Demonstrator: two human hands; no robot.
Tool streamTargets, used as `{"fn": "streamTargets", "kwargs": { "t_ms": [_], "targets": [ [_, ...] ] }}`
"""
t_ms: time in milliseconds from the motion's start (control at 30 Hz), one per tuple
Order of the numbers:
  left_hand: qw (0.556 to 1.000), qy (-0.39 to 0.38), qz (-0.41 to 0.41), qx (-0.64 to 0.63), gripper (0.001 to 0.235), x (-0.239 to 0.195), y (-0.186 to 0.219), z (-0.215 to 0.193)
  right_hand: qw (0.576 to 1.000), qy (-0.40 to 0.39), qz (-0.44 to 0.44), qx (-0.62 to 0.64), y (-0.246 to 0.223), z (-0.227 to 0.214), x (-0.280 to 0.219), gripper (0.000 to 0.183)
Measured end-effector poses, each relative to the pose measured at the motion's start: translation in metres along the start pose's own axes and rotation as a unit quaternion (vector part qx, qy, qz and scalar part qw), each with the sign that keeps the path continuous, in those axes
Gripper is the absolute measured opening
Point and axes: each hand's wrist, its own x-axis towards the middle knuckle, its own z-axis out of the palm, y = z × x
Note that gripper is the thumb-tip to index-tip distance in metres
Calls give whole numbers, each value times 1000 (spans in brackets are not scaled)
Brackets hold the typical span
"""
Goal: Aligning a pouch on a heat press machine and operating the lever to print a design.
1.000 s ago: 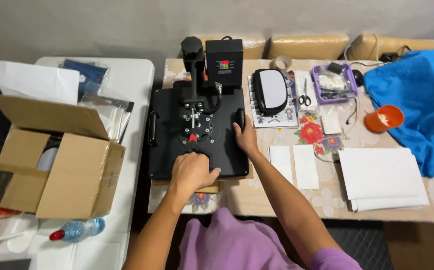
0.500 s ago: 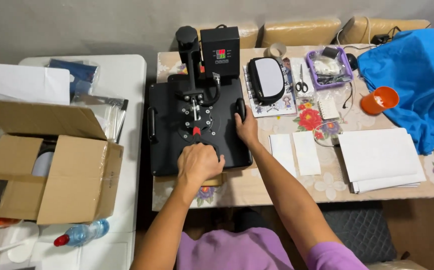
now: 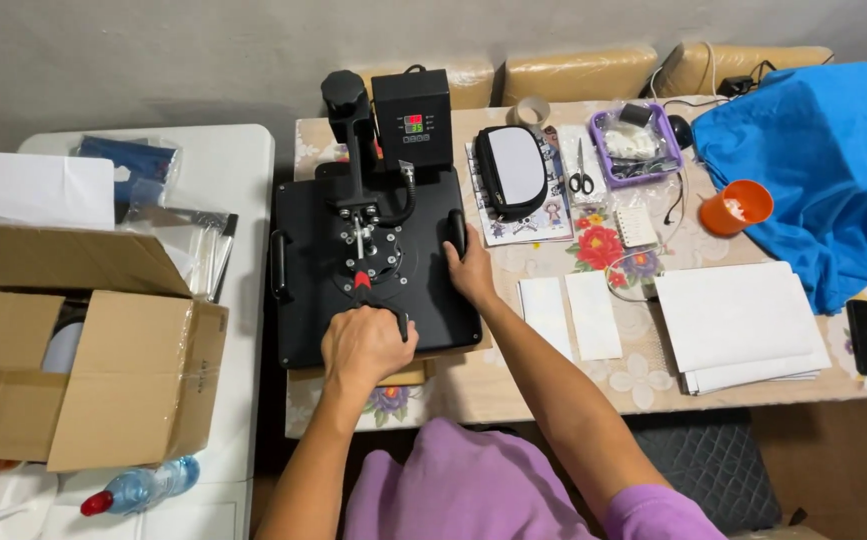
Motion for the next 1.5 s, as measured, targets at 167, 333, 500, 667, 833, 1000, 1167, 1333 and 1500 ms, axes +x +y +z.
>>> {"fn": "streamTargets", "kwargs": {
  "t_ms": [167, 333, 500, 667, 833, 1000, 1167, 1333, 1500],
  "targets": [
    [1000, 16, -15, -6, 54, -4, 1, -1, 1000, -19, 1, 8, -3, -2, -3, 67],
    [999, 30, -24, -2, 54, -4, 2, 2, 999, -35, -3, 15, -10, -8, -6, 71],
    [997, 59, -41, -5, 53, -6, 1, 5, 998, -52, -7, 16, -11, -9, -5, 74],
    [997, 57, -41, 9, 53, -8, 2, 5, 998, -61, -7, 28, -13, -13, -11, 73],
    [997, 70, -41, 3, 51, -3, -3, 11, 998, -61, -6, 28, -8, -12, -6, 74],
    [995, 86, -42, -8, 49, -3, -5, 12, 997, -71, -5, 30, -6, -11, -3, 76],
    [996, 83, -44, 6, 49, -3, -6, 13, 997, -75, -5, 28, -9, -13, -5, 77],
    [995, 85, -48, 4, 47, -2, -6, 16, 997, -78, -4, 24, -8, -13, -4, 77],
    [995, 87, -51, 3, 45, -3, -3, 15, 996, -78, -17, 27, -3, -13, -2, 77]
  ]
}}
